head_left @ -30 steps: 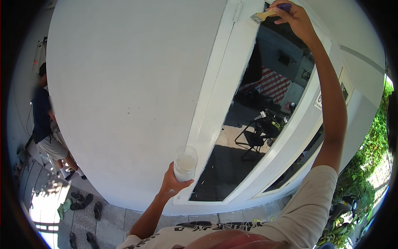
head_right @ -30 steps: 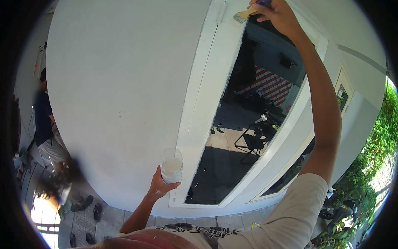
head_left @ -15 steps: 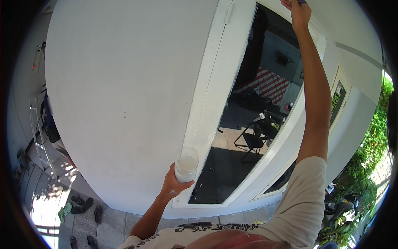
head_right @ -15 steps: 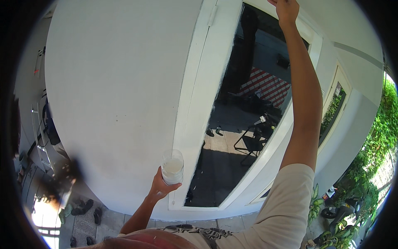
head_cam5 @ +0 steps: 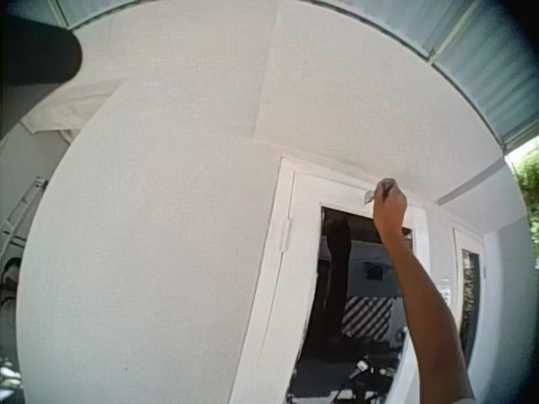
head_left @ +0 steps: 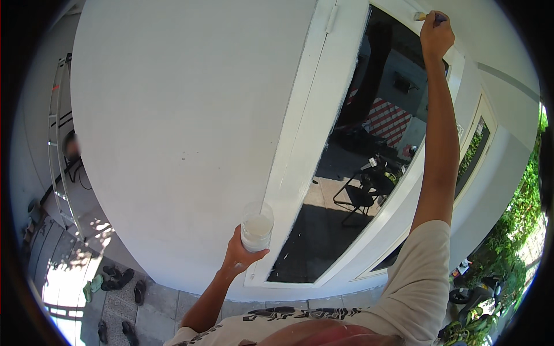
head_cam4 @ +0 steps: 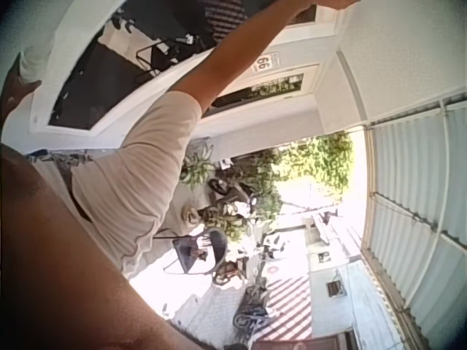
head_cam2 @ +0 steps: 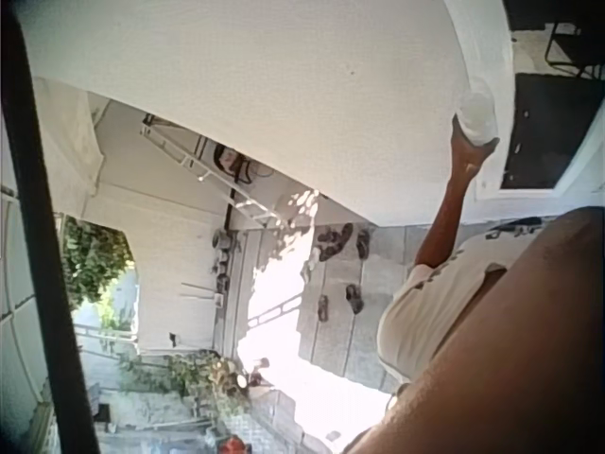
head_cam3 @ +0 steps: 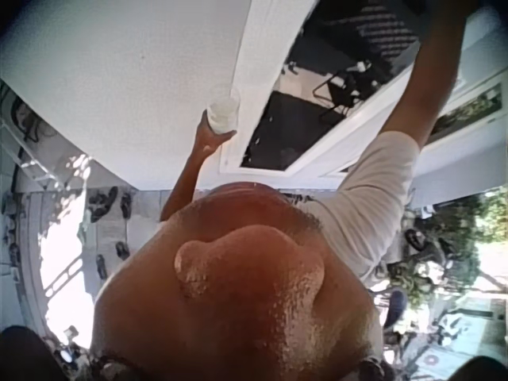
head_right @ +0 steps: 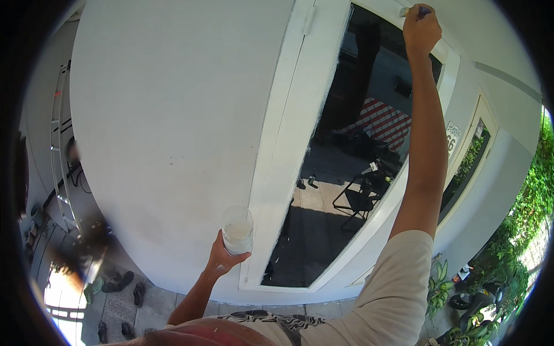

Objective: The person paints a doorframe using a paintbrush and a container of paint, repeatedly dipping the brush into the paint container and applying paint along the frame.

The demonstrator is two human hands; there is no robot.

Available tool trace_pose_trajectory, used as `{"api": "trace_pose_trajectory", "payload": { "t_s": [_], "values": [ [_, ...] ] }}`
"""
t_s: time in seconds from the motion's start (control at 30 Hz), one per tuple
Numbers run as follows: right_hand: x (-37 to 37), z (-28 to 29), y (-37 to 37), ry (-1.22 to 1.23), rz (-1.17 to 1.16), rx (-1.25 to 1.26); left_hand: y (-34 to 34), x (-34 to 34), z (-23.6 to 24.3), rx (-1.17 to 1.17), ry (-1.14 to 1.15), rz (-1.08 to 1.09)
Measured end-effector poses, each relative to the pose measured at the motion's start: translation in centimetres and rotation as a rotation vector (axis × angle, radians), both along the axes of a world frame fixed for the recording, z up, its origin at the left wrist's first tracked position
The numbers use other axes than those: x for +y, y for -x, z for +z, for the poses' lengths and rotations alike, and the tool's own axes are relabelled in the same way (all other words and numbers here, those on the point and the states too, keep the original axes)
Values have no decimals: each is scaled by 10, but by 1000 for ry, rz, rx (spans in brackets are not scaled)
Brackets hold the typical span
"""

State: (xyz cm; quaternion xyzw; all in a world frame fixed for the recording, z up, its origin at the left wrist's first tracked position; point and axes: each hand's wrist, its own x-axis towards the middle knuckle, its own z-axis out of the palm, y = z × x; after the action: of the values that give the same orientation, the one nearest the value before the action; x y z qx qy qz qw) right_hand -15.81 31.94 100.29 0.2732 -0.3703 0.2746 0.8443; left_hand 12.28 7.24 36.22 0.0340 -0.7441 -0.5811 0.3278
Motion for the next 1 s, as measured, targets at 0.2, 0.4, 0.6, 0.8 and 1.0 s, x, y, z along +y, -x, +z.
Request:
{"api": "trace_pose_trajectory", "payload": {
  "t_s": [0.2, 0.4, 0.6, 0.8, 1.0],
  "values": [
    [-53, 20, -8, -265, 620, 32, 6, 0, -1, 21, 13, 17],
    [-27, 11, 17, -186, 503, -23, 9, 3, 1, 24, 8, -12],
    [-26, 12, -24, -426, 188, 126, 18, 3, -1, 6, 2, -36],
    [-31, 29, -51, -707, 95, -36, 23, 5, -3, 39, -27, -63],
    [-15, 10, -74, -945, 2, -311, 23, 3, -4, 23, -22, -53]
  ]
}}
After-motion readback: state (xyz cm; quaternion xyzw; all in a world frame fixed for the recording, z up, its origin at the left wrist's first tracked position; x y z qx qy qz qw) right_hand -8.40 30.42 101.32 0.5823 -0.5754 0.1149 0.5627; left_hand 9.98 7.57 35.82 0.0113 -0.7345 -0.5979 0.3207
